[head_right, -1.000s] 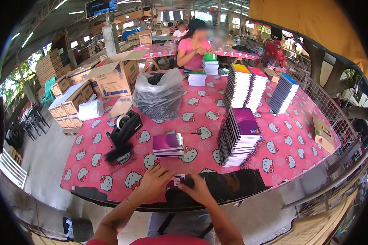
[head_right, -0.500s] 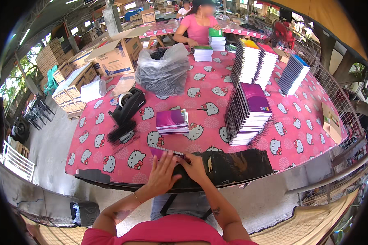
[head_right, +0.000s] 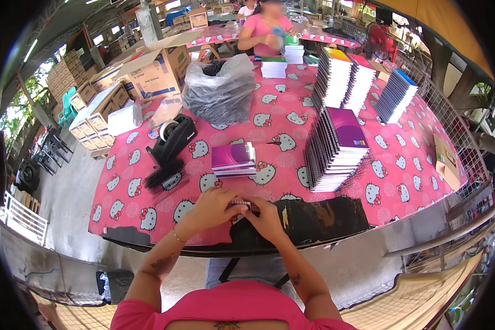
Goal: The person picks up paper products from a stack, folds them, and applies tape using a dispenser before placing them into a new stack.
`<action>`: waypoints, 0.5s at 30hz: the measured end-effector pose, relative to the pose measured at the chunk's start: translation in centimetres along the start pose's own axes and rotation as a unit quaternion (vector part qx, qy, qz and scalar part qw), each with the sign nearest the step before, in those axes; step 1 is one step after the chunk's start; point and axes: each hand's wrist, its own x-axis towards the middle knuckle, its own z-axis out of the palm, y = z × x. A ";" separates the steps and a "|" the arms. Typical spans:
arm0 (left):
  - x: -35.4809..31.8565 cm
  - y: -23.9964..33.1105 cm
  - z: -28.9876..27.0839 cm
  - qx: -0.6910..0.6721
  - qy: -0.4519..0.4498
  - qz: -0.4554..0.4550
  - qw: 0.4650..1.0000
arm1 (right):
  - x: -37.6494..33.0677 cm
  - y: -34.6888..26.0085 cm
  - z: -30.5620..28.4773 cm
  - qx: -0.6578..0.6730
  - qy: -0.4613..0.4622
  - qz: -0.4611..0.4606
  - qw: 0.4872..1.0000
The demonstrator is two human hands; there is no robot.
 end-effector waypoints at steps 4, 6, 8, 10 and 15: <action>-0.2 -1.1 0.7 0.008 0.041 0.033 0.999 | 0.1 0.2 -1.6 0.090 -0.034 0.042 0.994; -0.1 -1.0 0.9 0.007 0.047 0.045 0.998 | 0.7 0.6 -2.6 0.169 -0.068 0.106 0.978; 0.1 -1.0 1.0 0.008 0.054 0.052 0.997 | 1.3 1.1 -3.4 0.157 -0.087 0.107 0.978; 0.1 -0.9 1.2 0.010 0.062 0.055 0.997 | 1.8 1.6 -3.9 0.140 -0.106 0.107 0.979; 0.0 -0.9 1.0 -0.012 0.056 0.046 0.997 | 2.6 1.4 -4.5 0.087 -0.139 0.006 0.986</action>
